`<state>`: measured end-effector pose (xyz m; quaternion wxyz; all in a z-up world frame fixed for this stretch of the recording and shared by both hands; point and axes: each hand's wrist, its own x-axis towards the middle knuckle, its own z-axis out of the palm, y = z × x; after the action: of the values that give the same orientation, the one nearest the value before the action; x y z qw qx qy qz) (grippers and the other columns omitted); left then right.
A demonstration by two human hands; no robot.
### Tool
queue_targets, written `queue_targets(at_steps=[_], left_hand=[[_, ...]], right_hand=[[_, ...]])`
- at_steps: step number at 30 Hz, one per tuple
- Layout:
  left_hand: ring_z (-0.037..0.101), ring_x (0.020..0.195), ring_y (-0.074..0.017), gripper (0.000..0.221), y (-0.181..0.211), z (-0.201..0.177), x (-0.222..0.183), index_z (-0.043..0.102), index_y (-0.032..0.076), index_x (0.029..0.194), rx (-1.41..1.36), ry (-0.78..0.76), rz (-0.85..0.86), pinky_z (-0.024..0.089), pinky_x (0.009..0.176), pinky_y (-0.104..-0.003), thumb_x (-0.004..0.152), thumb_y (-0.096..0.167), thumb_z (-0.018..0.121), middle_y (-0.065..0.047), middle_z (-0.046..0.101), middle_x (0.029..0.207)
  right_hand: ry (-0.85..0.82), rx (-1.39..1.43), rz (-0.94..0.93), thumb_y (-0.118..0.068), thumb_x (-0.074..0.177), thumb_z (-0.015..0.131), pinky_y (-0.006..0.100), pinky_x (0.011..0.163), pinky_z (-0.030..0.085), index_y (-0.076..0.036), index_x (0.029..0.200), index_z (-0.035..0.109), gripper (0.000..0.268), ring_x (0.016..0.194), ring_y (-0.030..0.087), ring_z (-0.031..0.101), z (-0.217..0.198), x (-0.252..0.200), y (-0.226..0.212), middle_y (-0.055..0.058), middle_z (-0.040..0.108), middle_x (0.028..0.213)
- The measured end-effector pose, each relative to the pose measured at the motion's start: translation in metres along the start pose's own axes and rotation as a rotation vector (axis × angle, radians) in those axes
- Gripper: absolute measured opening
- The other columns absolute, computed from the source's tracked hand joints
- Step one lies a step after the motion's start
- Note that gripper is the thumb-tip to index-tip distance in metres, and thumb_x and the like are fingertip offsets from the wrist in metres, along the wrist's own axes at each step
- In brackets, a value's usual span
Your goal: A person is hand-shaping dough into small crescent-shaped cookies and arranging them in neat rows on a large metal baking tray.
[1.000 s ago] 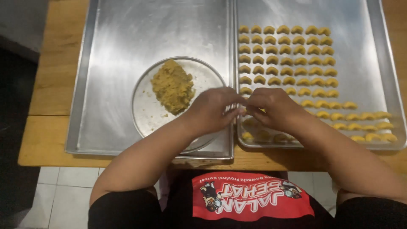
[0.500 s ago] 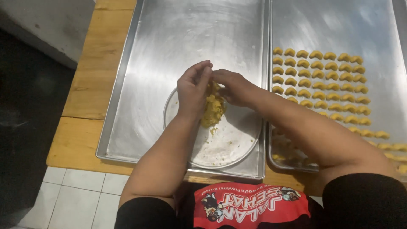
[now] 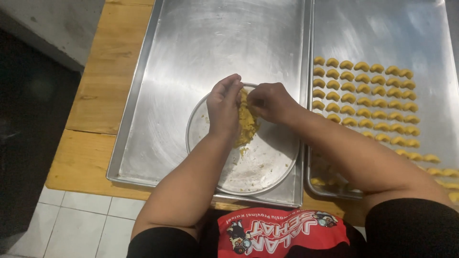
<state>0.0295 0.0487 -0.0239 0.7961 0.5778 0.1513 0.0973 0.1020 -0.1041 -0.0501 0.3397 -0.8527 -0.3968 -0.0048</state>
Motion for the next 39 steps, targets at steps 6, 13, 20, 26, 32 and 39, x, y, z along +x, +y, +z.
queue_targets(at_steps=[6,13,20,26,32,39], left_hand=[[0.056,0.129,-0.0256,0.046,0.006,0.006,-0.006,0.058,0.003,0.133,-0.004,-0.068,-0.033,0.042,0.115,-0.045,0.100,0.035,0.060,-0.011,0.059,0.122],[0.040,0.145,-0.0386,0.072,-0.020,0.012,-0.009,0.031,-0.002,0.154,-0.385,-0.342,-0.175,0.032,0.123,-0.048,0.105,0.049,0.038,-0.027,0.037,0.156],[0.061,0.125,-0.0348,0.076,-0.058,0.008,0.002,0.046,0.002,0.150,-0.869,-0.592,-0.397,0.055,0.104,-0.043,0.106,0.063,0.032,-0.023,0.055,0.143],[0.066,0.112,-0.0302,0.102,-0.058,0.007,0.002,0.055,0.008,0.140,-0.920,-0.746,-0.475,0.056,0.100,-0.042,0.084,0.091,0.036,-0.018,0.065,0.125],[0.040,0.133,-0.0214,0.078,-0.043,0.045,-0.044,0.048,0.023,0.144,-0.950,-0.600,-0.519,0.028,0.118,-0.044,0.085,0.074,0.054,-0.003,0.049,0.141],[0.066,0.118,-0.0289,0.114,-0.031,0.075,-0.066,0.059,0.009,0.138,-0.929,-0.886,-0.602,0.049,0.111,-0.042,0.069,0.099,0.044,-0.011,0.065,0.130]], right_hand=[[-0.003,0.827,0.482,-0.009,0.084,0.084,0.036,0.080,0.062,-0.002,0.126,0.061,0.048,0.087,0.024,0.074,-0.020,-0.013,0.030,0.019,0.072,0.097],[-0.013,1.089,0.312,-0.004,0.089,0.072,0.032,0.078,0.060,0.007,0.114,0.066,0.028,0.091,0.026,0.075,-0.025,-0.038,-0.008,0.016,0.069,0.091],[0.252,-0.098,-0.387,-0.019,0.093,0.073,0.039,0.080,0.051,-0.012,0.095,0.081,0.011,0.092,0.029,0.066,-0.019,-0.046,-0.048,0.011,0.066,0.100],[0.136,0.356,-0.109,-0.017,0.093,0.070,0.047,0.102,0.047,-0.009,0.113,0.078,0.023,0.113,0.032,0.061,-0.059,-0.050,-0.040,0.014,0.059,0.129],[0.272,-0.071,-0.302,-0.065,0.100,0.024,0.063,0.122,0.015,-0.004,0.161,0.021,0.086,0.146,0.052,0.021,-0.012,-0.062,-0.048,0.026,0.024,0.159],[0.234,-0.480,0.124,-0.093,0.086,0.018,0.082,0.109,0.014,0.004,0.162,0.009,0.124,0.140,0.070,0.002,-0.028,-0.109,-0.031,0.039,0.002,0.164]])
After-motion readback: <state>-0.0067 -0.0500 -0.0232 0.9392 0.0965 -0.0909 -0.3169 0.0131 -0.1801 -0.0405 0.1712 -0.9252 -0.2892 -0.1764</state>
